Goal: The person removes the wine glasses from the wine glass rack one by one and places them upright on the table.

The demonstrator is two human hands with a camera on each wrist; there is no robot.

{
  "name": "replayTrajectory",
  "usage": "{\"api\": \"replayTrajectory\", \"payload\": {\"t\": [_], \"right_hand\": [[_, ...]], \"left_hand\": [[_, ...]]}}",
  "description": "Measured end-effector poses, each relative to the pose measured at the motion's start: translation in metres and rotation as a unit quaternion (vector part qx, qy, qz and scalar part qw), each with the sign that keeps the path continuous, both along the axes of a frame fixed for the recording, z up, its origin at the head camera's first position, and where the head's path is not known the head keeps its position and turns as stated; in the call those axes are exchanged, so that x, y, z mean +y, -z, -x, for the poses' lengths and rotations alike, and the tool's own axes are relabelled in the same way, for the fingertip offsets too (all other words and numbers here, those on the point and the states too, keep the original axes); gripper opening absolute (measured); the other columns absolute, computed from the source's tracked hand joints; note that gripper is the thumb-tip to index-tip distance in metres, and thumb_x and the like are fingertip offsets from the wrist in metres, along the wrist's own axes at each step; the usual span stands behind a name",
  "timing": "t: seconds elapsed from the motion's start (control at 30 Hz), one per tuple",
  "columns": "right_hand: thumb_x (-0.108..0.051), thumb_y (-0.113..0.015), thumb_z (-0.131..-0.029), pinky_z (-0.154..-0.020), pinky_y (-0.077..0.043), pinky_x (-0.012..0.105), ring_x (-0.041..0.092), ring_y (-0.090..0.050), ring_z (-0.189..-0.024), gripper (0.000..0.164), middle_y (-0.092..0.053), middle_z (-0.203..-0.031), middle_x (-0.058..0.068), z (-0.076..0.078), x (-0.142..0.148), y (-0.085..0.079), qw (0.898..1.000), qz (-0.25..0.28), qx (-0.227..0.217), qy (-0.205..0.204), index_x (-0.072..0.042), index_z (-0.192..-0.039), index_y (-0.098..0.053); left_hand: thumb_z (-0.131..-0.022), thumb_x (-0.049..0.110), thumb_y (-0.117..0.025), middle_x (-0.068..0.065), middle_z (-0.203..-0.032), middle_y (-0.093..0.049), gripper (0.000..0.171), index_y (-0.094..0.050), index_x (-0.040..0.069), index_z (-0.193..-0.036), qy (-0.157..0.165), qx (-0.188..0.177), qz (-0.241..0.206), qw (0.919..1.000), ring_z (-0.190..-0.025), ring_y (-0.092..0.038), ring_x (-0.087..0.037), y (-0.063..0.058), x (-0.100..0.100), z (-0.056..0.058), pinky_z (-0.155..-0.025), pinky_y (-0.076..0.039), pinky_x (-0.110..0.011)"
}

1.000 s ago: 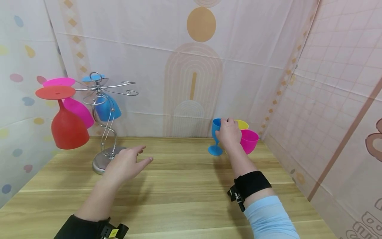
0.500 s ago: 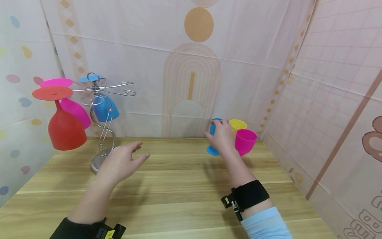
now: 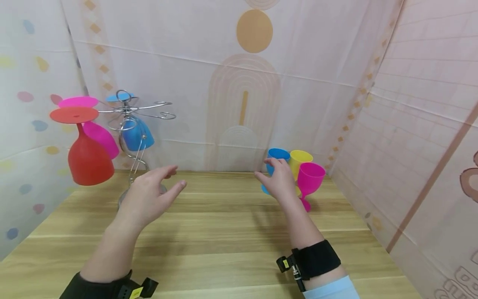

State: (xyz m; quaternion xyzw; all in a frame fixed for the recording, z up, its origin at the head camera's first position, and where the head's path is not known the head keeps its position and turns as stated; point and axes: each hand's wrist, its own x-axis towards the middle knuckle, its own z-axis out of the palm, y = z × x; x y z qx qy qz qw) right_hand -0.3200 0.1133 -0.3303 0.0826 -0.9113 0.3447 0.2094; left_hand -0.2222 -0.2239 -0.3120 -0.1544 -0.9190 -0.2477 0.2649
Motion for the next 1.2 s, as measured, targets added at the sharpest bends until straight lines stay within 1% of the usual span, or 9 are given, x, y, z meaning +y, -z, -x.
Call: {"api": "replayTrajectory", "payload": {"t": [0.13,0.27,0.43,0.53,0.6,0.67,0.77,1.0,1.2], "right_hand": [[-0.040,-0.080,-0.088,-0.101,-0.049,0.045,0.026,-0.054,-0.123,0.057,-0.059,-0.130,0.008,-0.003,0.003,0.005,1.000,0.016,0.001,-0.012,-0.010,-0.134,-0.063],[-0.039,-0.081,-0.088,-0.101,-0.050,0.047,0.027,-0.054,-0.122,0.057,-0.059,-0.130,0.009,-0.006,0.004,0.008,0.999,0.026,-0.013,-0.024,-0.010,-0.134,-0.063],[-0.036,-0.081,-0.088,-0.101,-0.051,0.048,0.029,-0.054,-0.124,0.057,-0.058,-0.130,0.010,-0.011,0.009,0.015,0.998,0.045,-0.038,-0.039,-0.011,-0.135,-0.062],[-0.035,-0.082,-0.087,-0.100,-0.051,0.047,0.028,-0.054,-0.125,0.058,-0.058,-0.130,0.009,-0.013,0.012,0.019,0.997,0.050,-0.047,-0.040,-0.011,-0.136,-0.062],[-0.035,-0.082,-0.087,-0.100,-0.052,0.047,0.028,-0.054,-0.125,0.058,-0.059,-0.131,0.009,-0.013,0.014,0.022,0.997,0.052,-0.049,-0.040,-0.011,-0.136,-0.062],[-0.036,-0.081,-0.088,-0.101,-0.052,0.047,0.028,-0.054,-0.125,0.059,-0.059,-0.131,0.009,-0.014,0.015,0.024,0.996,0.052,-0.052,-0.042,-0.011,-0.137,-0.061],[-0.036,-0.081,-0.088,-0.101,-0.051,0.047,0.027,-0.054,-0.125,0.058,-0.059,-0.131,0.009,-0.014,0.016,0.025,0.996,0.055,-0.056,-0.046,-0.011,-0.136,-0.062],[-0.035,-0.082,-0.087,-0.100,-0.052,0.047,0.027,-0.055,-0.124,0.056,-0.060,-0.129,0.007,-0.017,0.017,0.027,0.996,0.056,-0.054,-0.039,-0.013,-0.135,-0.063],[-0.034,-0.082,-0.087,-0.100,-0.053,0.047,0.027,-0.057,-0.123,0.058,-0.062,-0.130,0.009,-0.018,0.013,0.030,0.995,0.056,-0.062,-0.051,-0.012,-0.136,-0.062]], "left_hand": [[-0.097,0.039,-0.068,-0.018,-0.130,-0.066,0.055,-0.059,0.006,-0.139,-0.001,0.026,-0.027,0.9993,-0.109,-0.066,-0.039,-0.005,0.000,-0.005,-0.088,-0.054,-0.063],[-0.096,0.036,-0.070,-0.015,-0.130,-0.066,0.052,-0.060,0.007,-0.139,0.001,0.063,-0.055,0.9965,-0.116,-0.063,-0.038,-0.009,-0.004,-0.008,-0.087,-0.055,-0.062],[-0.092,0.028,-0.076,-0.014,-0.130,-0.067,0.051,-0.062,0.008,-0.137,0.008,0.119,-0.080,0.9897,-0.117,-0.063,-0.036,-0.016,-0.009,-0.009,-0.084,-0.056,-0.060],[-0.088,0.022,-0.080,-0.012,-0.130,-0.067,0.053,-0.064,0.008,-0.137,0.009,0.163,-0.090,0.9825,-0.118,-0.062,-0.034,-0.019,-0.013,-0.007,-0.092,-0.057,-0.041],[-0.087,0.020,-0.081,-0.011,-0.131,-0.066,0.054,-0.064,0.009,-0.137,0.008,0.186,-0.104,0.9770,-0.120,-0.061,-0.034,-0.020,-0.016,-0.007,-0.095,-0.050,-0.024],[-0.086,0.020,-0.081,-0.009,-0.133,-0.066,0.056,-0.063,0.010,-0.138,0.003,0.202,-0.116,0.9724,-0.121,-0.061,-0.033,-0.021,-0.019,-0.007,-0.092,-0.039,-0.009],[-0.086,0.019,-0.081,-0.008,-0.135,-0.064,0.059,-0.062,0.011,-0.140,0.006,0.220,-0.136,0.9660,-0.123,-0.060,-0.032,-0.022,-0.023,-0.008,-0.095,-0.035,-0.005],[-0.083,0.016,-0.080,-0.007,-0.141,-0.059,0.066,-0.057,0.011,-0.144,0.034,0.248,-0.173,0.9526,-0.128,-0.053,-0.018,-0.027,-0.029,-0.005,-0.102,-0.039,-0.014],[-0.080,0.014,-0.079,-0.009,-0.145,-0.052,0.076,-0.049,0.012,-0.150,0.048,0.244,-0.206,0.9463,-0.132,-0.044,-0.018,-0.030,-0.032,-0.005,-0.106,-0.036,-0.019]]}}
